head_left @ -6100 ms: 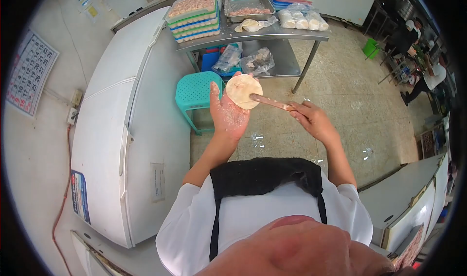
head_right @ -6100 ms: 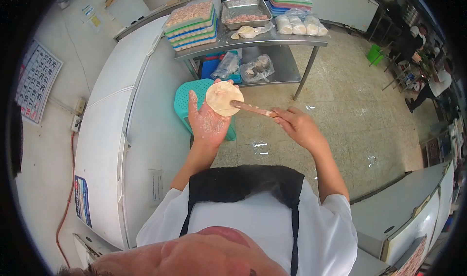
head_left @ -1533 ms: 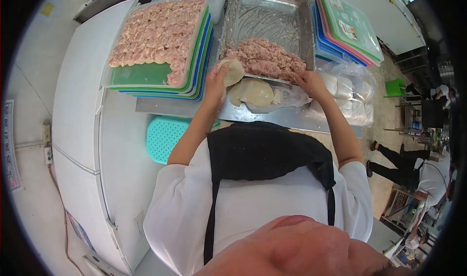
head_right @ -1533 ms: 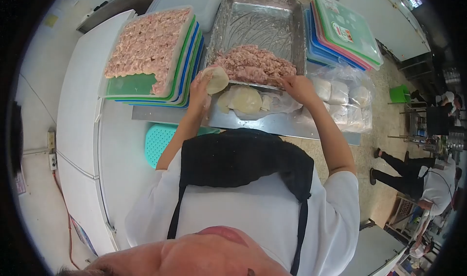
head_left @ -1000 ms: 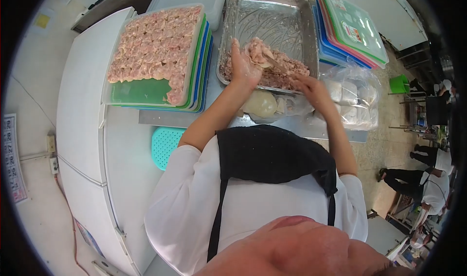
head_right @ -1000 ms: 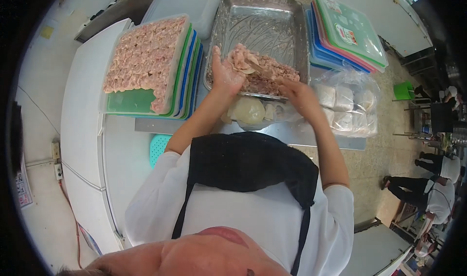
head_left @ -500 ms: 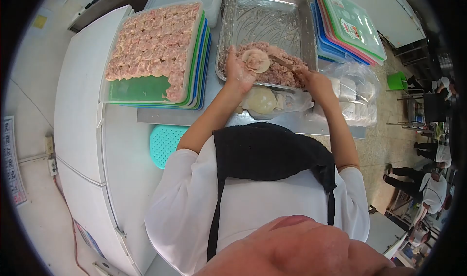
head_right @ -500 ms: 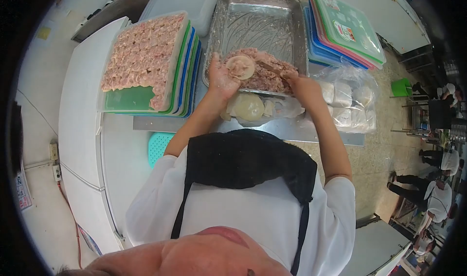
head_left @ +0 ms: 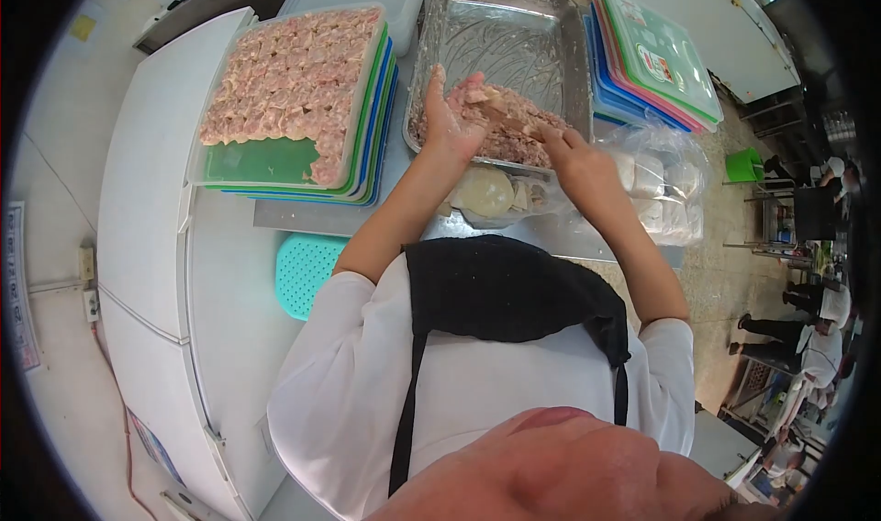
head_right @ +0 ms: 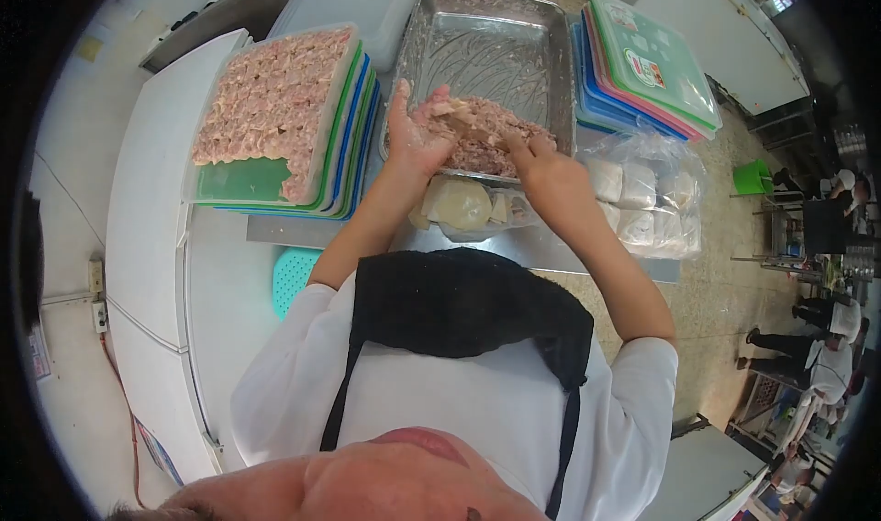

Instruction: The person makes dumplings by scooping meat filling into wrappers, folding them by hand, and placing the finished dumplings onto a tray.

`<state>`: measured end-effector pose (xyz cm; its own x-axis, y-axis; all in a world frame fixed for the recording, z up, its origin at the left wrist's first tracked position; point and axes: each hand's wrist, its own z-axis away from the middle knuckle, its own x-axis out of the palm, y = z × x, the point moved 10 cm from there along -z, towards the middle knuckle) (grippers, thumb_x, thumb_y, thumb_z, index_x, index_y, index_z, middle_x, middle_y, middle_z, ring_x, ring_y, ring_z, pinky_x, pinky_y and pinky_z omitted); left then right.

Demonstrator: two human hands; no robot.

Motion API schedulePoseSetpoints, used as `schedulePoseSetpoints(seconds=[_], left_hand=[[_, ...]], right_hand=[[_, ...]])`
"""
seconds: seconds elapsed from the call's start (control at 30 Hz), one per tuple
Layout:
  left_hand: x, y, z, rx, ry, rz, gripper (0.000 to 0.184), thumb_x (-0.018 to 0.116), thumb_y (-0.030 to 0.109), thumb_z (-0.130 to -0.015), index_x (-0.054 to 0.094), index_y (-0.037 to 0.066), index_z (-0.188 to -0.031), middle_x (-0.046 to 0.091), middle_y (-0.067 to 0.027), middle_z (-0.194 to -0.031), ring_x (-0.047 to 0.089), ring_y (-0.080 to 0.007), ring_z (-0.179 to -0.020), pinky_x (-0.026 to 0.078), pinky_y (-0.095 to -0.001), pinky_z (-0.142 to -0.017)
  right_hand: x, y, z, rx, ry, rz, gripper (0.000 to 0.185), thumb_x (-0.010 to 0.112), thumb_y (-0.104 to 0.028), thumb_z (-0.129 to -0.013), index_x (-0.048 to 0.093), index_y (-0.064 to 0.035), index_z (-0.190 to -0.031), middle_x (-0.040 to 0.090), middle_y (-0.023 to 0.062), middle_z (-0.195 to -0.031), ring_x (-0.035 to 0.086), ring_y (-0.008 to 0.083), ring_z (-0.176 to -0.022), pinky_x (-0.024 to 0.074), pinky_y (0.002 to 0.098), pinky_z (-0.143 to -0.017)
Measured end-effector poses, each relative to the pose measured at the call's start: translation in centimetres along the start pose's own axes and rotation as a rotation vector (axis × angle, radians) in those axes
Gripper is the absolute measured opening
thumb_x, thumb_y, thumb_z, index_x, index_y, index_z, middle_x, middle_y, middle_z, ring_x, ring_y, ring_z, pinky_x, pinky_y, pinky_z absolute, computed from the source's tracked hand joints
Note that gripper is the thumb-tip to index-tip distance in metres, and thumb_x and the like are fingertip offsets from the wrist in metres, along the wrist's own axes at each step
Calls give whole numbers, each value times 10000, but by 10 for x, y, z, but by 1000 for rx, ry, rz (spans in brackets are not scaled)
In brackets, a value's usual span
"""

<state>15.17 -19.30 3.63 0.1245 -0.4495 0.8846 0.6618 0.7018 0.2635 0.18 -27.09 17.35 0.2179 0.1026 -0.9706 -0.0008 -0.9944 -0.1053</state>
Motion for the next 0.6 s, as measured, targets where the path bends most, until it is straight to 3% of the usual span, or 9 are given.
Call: schedulePoseSetpoints(seconds=[0.07, 0.17, 0.23, 0.27, 0.33, 0.37, 0.47, 0.57, 0.6], left_hand=[[-5, 2, -9, -14, -32, 37, 648, 609, 528, -859, 481, -4, -1204, 544, -185, -1170, 534, -382, -1115, 401, -573, -990], [-8, 11, -13, -102, -163, 21, 524, 638, 370, -879, 460, 21, -1227, 576, -148, -1095, 614, -321, -982, 470, -520, -946], [21, 17, 10, -66, -292, -162, 483, 658, 222, -883, 432, 40, -1269, 575, -141, -1082, 634, -303, -947, 486, -496, -947], [33, 20, 18, -17, -366, -311, 490, 657, 157, -871, 419, 54, -1288, 573, -140, -1091, 634, -290, -961, 497, -484, -941], [55, 22, 31, 80, -511, -612, 546, 654, 26, -848, 395, 81, -1326, 568, -138, -1110, 635, -265, -989, 520, -459, -928], [65, 25, 37, 144, -601, -781, 686, 684, -16, -805, 355, 106, -1395, 555, -120, -1154, 616, -211, -1034, 533, -367, -896], [100, 35, 61, 478, -737, -1281, 717, 703, -7, -779, 386, 116, -1411, 554, -73, -1196, 609, -175, -1033, 511, -297, -895], [99, 16, 55, 261, -844, -1244, 637, 741, 27, -744, 512, 91, -1335, 598, -56, -1175, 615, -146, -979, 495, -266, -856], [107, 15, 60, 346, -949, -1336, 570, 745, 45, -743, 554, 75, -1279, 618, -56, -1140, 614, -142, -965, 495, -274, -851]], right_hand=[[18, 12, -3, -30, 52, -111, 301, 557, -77, -842, 605, -48, -1138, 608, 156, -860, 649, 348, -801, 517, 448, -664], [-13, 18, -8, 35, -123, -139, 267, 547, -111, -896, 618, -17, -1136, 635, 185, -893, 645, 362, -832, 505, 446, -721], [-18, 35, -9, 4, 60, -358, 273, 557, -164, -938, 619, -5, -1152, 628, 158, -834, 625, 292, -732, 484, 377, -663], [-22, 44, -8, -9, 150, -467, 283, 562, -190, -959, 619, 1, -1160, 625, 145, -804, 615, 257, -682, 474, 342, -633], [-7, 55, -9, 123, -39, -631, 303, 561, -195, -969, 610, 20, -1177, 593, 105, -759, 550, 185, -654, 450, 298, -619], [-1, 58, -6, 192, -134, -713, 314, 560, -198, -974, 606, 30, -1186, 577, 85, -737, 518, 149, -640, 437, 276, -612], [-9, 56, 1, 272, -248, -834, 307, 575, -190, -969, 606, 28, -1182, 529, 40, -745, 428, 98, -648, 416, 241, -606], [-27, 41, 2, 181, -230, -673, 286, 570, -177, -946, 627, -5, -1166, 665, 214, -1003, 648, 337, -895, 489, 365, -793], [-28, 36, 0, 106, -177, -659, 286, 581, -173, -937, 629, -9, -1166, 666, 211, -1009, 647, 342, -903, 491, 368, -793]])
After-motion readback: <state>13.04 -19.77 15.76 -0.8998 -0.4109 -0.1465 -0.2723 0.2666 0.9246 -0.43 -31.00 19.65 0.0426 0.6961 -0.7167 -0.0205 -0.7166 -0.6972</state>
